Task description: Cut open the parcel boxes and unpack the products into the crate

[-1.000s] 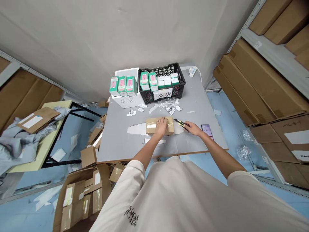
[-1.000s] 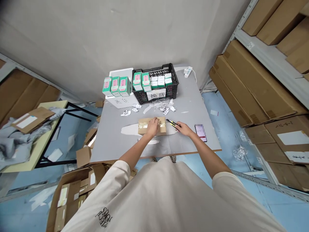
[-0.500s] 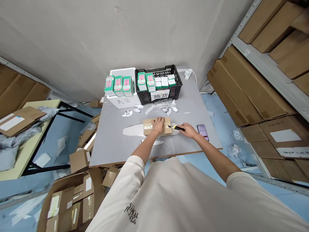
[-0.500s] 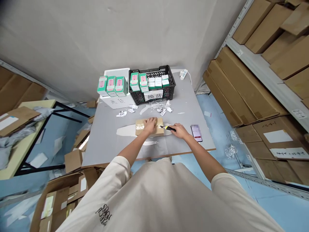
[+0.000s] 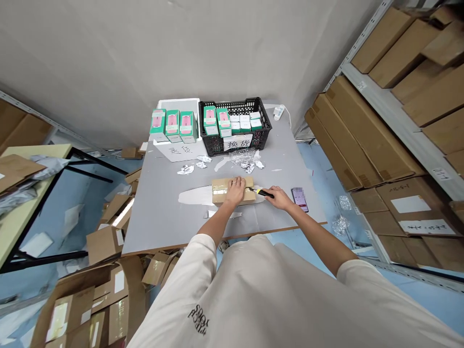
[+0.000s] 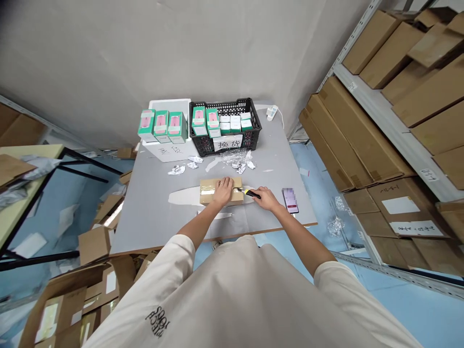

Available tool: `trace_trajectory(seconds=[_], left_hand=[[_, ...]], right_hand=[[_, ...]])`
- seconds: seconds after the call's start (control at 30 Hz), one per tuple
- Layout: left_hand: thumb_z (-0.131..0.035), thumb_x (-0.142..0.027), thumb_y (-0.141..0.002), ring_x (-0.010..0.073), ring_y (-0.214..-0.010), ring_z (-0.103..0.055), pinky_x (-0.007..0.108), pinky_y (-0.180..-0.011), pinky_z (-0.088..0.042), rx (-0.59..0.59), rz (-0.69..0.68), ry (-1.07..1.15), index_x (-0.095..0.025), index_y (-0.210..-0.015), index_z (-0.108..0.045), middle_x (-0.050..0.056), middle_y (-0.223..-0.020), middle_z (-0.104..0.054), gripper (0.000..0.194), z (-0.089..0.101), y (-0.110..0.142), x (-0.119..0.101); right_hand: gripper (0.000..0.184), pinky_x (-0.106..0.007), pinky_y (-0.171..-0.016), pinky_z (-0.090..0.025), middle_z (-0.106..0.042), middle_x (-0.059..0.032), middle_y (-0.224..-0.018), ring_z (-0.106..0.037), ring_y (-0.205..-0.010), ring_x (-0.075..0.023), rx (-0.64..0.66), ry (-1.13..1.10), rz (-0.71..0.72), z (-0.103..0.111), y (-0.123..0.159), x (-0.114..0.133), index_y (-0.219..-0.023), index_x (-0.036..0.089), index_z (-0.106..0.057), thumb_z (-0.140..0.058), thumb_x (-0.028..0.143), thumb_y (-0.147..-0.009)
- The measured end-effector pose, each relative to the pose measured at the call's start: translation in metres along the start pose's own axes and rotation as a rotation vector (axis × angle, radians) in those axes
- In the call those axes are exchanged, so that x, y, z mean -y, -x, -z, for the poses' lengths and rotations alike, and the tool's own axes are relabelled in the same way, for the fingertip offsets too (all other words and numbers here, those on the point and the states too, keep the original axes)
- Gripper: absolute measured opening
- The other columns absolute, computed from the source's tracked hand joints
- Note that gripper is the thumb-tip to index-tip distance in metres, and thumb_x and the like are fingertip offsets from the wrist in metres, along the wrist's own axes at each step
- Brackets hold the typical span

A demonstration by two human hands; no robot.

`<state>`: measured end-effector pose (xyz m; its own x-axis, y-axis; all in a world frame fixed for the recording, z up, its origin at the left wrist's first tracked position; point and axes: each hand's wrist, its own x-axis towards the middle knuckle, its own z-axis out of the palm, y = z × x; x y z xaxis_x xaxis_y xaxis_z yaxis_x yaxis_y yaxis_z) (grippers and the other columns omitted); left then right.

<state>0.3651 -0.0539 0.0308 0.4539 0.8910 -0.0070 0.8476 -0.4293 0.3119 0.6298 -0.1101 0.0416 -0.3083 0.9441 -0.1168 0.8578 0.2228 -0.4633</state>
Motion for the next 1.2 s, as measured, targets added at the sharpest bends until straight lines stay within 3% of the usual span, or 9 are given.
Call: trace_trajectory(seconds=[0.23,0.33,0.5,0.6,0.73,0.87,0.97,1.07,1.2], left_hand=[[-0.034,-0.022,-0.100,0.0326,-0.152,-0.032,0.053,-0.122,-0.023,0.007,0.000,0.015,-0.016,-0.155,-0.039,0.021,-0.162,-0.040,0.057,0.002,0.000,0.002],[-0.034,-0.019,-0.099,0.0310,-0.152,-0.032,0.052,-0.123,-0.022,0.010,0.000,-0.005,-0.017,-0.155,-0.040,0.019,-0.163,-0.039,0.057,0.002,0.001,0.003],[-0.033,-0.023,-0.101,0.0301,-0.153,-0.032,0.051,-0.123,-0.023,-0.002,-0.002,-0.010,-0.017,-0.154,-0.041,0.018,-0.163,-0.041,0.054,0.000,0.001,0.001],[-0.033,-0.029,-0.103,0.0294,-0.154,-0.030,0.051,-0.124,-0.021,-0.010,0.007,-0.009,-0.018,-0.155,-0.040,0.017,-0.164,-0.039,0.054,0.001,0.003,-0.001],[-0.040,-0.043,-0.103,0.0282,-0.156,-0.026,0.051,-0.127,-0.016,-0.005,0.008,-0.015,-0.021,-0.155,-0.038,0.014,-0.167,-0.034,0.057,0.009,0.019,0.002],[-0.055,-0.048,-0.097,0.0312,-0.155,-0.026,0.053,-0.126,-0.017,0.026,0.044,-0.047,-0.027,-0.156,-0.036,0.014,-0.166,-0.035,0.066,0.022,0.055,0.013],[-0.057,-0.037,-0.096,0.0340,-0.145,-0.040,0.054,-0.120,-0.030,0.031,0.122,-0.061,-0.026,-0.152,-0.039,0.016,-0.154,-0.046,0.060,0.025,0.085,0.020],[-0.049,-0.030,-0.100,0.0309,-0.122,-0.059,0.047,-0.105,-0.047,0.053,0.194,-0.020,-0.025,-0.145,-0.046,0.015,-0.139,-0.054,0.045,0.021,0.105,0.021],[-0.046,-0.027,-0.100,0.0260,-0.108,-0.066,0.039,-0.092,-0.055,0.045,0.222,0.049,-0.026,-0.144,-0.043,0.013,-0.146,-0.048,0.044,0.014,0.114,0.017]], right_hand=[[0.051,-0.042,-0.101,-0.044,-0.067,-0.0125,-0.115,-0.056,-0.111,-0.0308,-0.057,0.000,-0.032,-0.012,-0.004,0.001,-0.149,0.027,-0.059,-0.051,0.043,-0.101],[0.051,-0.044,-0.102,-0.043,-0.067,-0.0137,-0.117,-0.056,-0.111,-0.0321,-0.099,0.003,-0.044,-0.006,0.000,-0.016,-0.147,0.026,-0.062,-0.050,0.043,-0.101],[0.053,-0.046,-0.102,-0.045,-0.067,-0.0150,-0.118,-0.058,-0.112,-0.0338,-0.265,-0.058,-0.217,0.015,0.007,-0.056,-0.144,0.020,-0.061,-0.052,0.044,-0.097],[0.051,-0.046,-0.104,-0.045,-0.067,-0.0147,-0.121,-0.058,-0.117,-0.0341,-0.253,-0.109,-0.243,0.016,0.004,-0.060,-0.139,0.020,-0.063,-0.056,0.044,-0.095],[0.047,-0.042,-0.104,-0.046,-0.068,-0.0129,-0.118,-0.061,-0.115,-0.0309,-0.196,-0.199,-0.155,0.000,-0.020,-0.039,-0.133,0.021,-0.065,-0.058,0.045,-0.094],[0.046,-0.044,-0.107,-0.045,-0.066,-0.0133,-0.127,-0.059,-0.121,-0.0311,-0.170,-0.264,-0.023,-0.013,-0.061,-0.004,-0.134,0.022,-0.065,-0.058,0.043,-0.094],[0.046,-0.048,-0.111,-0.041,-0.060,-0.0129,-0.143,-0.052,-0.132,-0.0335,-0.142,-0.244,0.021,-0.019,-0.092,0.023,-0.132,0.024,-0.068,-0.061,0.044,-0.092],[0.042,-0.051,-0.114,-0.036,-0.059,-0.0116,-0.147,-0.047,-0.138,-0.0350,-0.073,-0.177,0.040,-0.025,-0.115,0.045,-0.128,0.025,-0.070,-0.060,0.046,-0.092],[0.040,-0.052,-0.108,-0.036,-0.065,-0.0134,-0.138,-0.052,-0.130,-0.0360,0.010,-0.119,0.073,-0.030,-0.126,0.059,-0.122,0.022,-0.071,-0.057,0.046,-0.094]])
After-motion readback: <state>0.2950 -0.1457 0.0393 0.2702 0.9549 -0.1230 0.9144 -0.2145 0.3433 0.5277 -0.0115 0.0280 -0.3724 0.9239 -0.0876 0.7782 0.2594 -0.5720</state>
